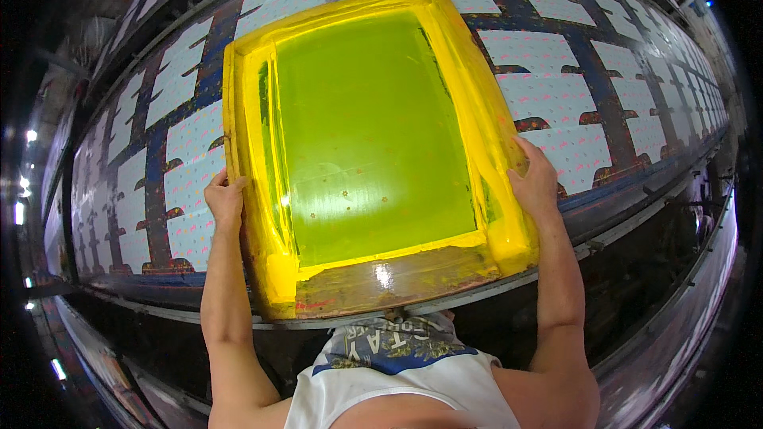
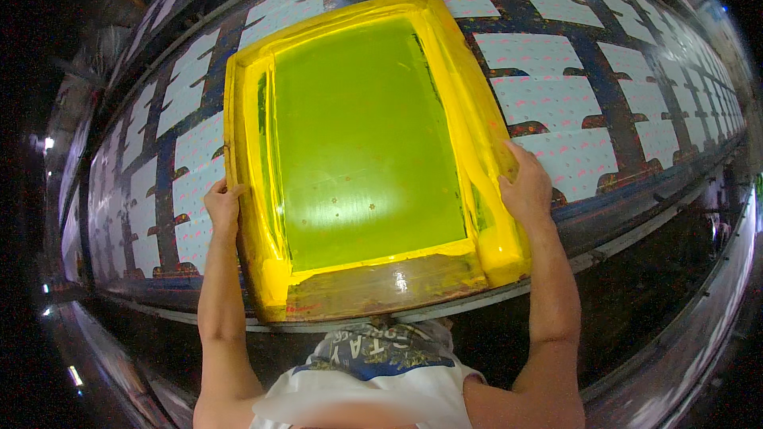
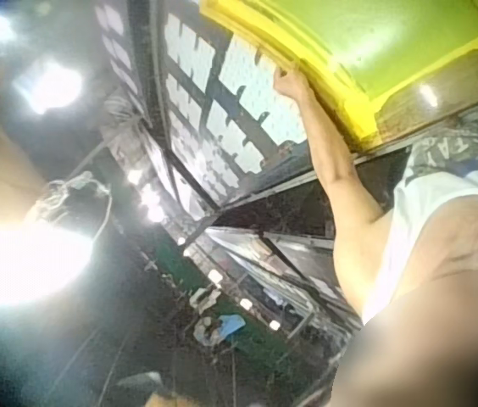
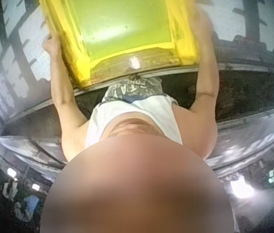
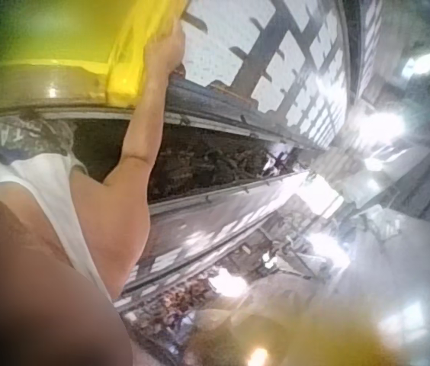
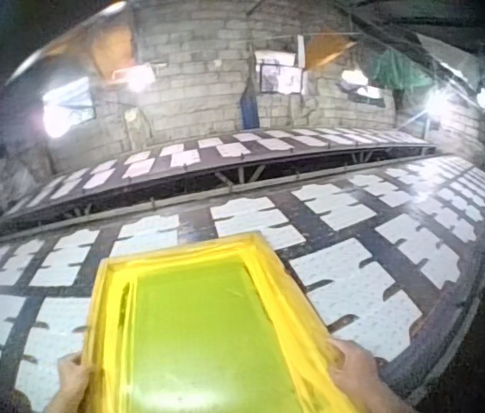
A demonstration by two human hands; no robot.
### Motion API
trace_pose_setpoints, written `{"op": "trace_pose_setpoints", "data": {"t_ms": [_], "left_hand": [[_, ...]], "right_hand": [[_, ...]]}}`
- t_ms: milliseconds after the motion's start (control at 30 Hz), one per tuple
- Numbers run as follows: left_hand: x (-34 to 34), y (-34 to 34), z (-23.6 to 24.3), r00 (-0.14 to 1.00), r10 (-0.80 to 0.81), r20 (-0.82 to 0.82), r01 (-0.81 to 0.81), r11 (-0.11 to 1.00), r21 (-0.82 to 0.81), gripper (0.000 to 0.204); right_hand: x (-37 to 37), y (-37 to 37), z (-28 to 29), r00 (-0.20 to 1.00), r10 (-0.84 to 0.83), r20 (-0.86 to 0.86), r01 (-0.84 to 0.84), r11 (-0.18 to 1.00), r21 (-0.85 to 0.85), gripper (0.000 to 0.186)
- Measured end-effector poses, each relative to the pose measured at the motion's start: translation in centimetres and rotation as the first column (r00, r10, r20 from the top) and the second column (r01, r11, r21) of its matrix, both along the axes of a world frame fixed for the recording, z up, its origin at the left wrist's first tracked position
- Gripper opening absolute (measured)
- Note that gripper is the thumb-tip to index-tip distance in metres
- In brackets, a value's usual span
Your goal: The person holds a yellow screen-printing frame over a patterned surface and repeatedly pulls a squeegee across the green ink to transfer the design. The person repositions the frame and repeats the squeegee strokes multiple times.
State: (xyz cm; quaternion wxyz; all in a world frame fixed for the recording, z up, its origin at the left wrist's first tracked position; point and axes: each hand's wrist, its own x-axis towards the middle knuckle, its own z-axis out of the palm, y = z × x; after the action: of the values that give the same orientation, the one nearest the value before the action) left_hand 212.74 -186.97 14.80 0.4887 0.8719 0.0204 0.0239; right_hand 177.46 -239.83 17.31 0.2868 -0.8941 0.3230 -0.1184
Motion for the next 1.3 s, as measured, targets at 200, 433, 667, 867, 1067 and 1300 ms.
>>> {"op": "trace_pose_setpoints", "data": {"t_ms": [200,433,667,867,1067,1300], "left_hand": [[1.0,0.6,1.0,0.991,-0.132,-0.034,0.136,0.973,0.188,0.046],[8.4,-2.1,-1.8,0.931,-0.303,0.206,0.230,0.922,0.312,0.067],[5.4,-12.6,-6.6,0.945,-0.239,0.225,0.210,0.967,0.145,0.066],[4.6,-14.3,-6.1,0.952,-0.222,0.212,0.199,0.972,0.124,0.067],[5.3,-11.9,-5.4,0.961,-0.240,0.141,0.226,0.968,0.107,0.065],[5.2,-12.0,-5.7,0.961,-0.185,0.204,0.160,0.978,0.133,0.065]], "right_hand": [[-2.3,4.0,1.8,0.986,0.164,0.021,-0.149,0.935,-0.322,0.071],[-7.2,16.8,6.9,0.649,0.755,-0.091,-0.759,0.652,-0.004,0.054],[-9.7,13.3,3.4,0.704,0.694,-0.148,-0.703,0.653,-0.282,0.055],[-4.8,14.4,1.7,0.663,0.687,-0.296,-0.747,0.631,-0.210,0.047],[-3.3,16.2,4.0,0.631,0.691,-0.352,-0.762,0.638,-0.113,0.045],[-5.6,18.1,2.4,0.693,0.661,-0.287,-0.719,0.666,-0.199,0.047]]}}
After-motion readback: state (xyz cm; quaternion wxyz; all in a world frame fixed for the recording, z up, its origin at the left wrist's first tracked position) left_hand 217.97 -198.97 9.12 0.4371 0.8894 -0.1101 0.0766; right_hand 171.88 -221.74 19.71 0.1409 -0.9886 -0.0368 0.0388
